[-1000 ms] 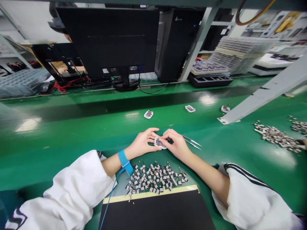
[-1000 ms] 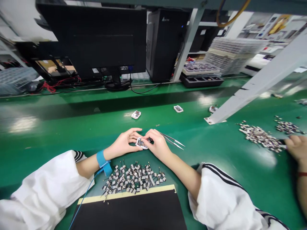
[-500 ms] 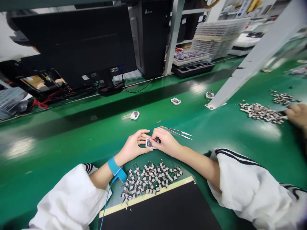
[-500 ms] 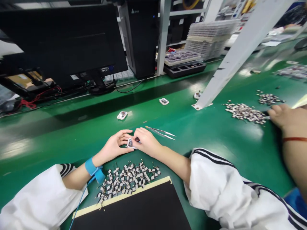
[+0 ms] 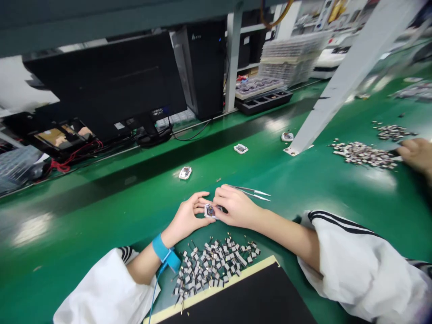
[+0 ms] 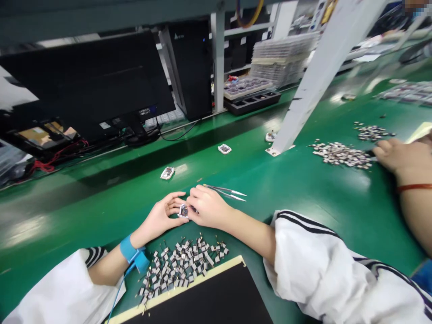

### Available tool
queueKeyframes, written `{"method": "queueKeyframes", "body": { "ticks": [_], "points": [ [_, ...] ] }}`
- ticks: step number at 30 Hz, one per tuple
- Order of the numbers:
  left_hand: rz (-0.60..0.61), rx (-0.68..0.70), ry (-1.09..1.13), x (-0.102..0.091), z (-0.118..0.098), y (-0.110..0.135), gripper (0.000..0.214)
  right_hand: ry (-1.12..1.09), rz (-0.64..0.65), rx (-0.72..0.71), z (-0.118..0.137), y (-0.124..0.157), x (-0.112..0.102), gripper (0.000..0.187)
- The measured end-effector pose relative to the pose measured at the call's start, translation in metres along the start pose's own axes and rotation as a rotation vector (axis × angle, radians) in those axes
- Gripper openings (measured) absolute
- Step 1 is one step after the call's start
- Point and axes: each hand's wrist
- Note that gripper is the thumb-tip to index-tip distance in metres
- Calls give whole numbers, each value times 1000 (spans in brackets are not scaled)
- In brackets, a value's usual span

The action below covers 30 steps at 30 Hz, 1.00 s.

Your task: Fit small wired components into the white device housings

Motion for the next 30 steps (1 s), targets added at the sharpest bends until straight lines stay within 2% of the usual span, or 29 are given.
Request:
{"method": "queueKeyframes", "body": {
  "ticks": [5,9,18,24,30],
  "points": [
    [-11,6,-45,-1,2,-2,57,130,-54,-27,1,-2,9,22],
    [-16,3,-65,-1,2,-3,56,179,-25,-77,1,-4,9,20],
    [-7,52,5,0,1,-2,56,248,219,-103,6,-21,-4,6],
    [12,70,44,-4,8,-5,61,198,384,-129,7,-30,-9,13],
    [25,117,25,-1,8,-4,52,64,522,-286,-1,-39,-16,22]
  ]
}}
Point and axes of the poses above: each hand's wrist, its own y-axis away from the middle knuckle, its own x-axis out of the palm, z = x × y, and after that the axes turned 7 degrees about -x, right-handed
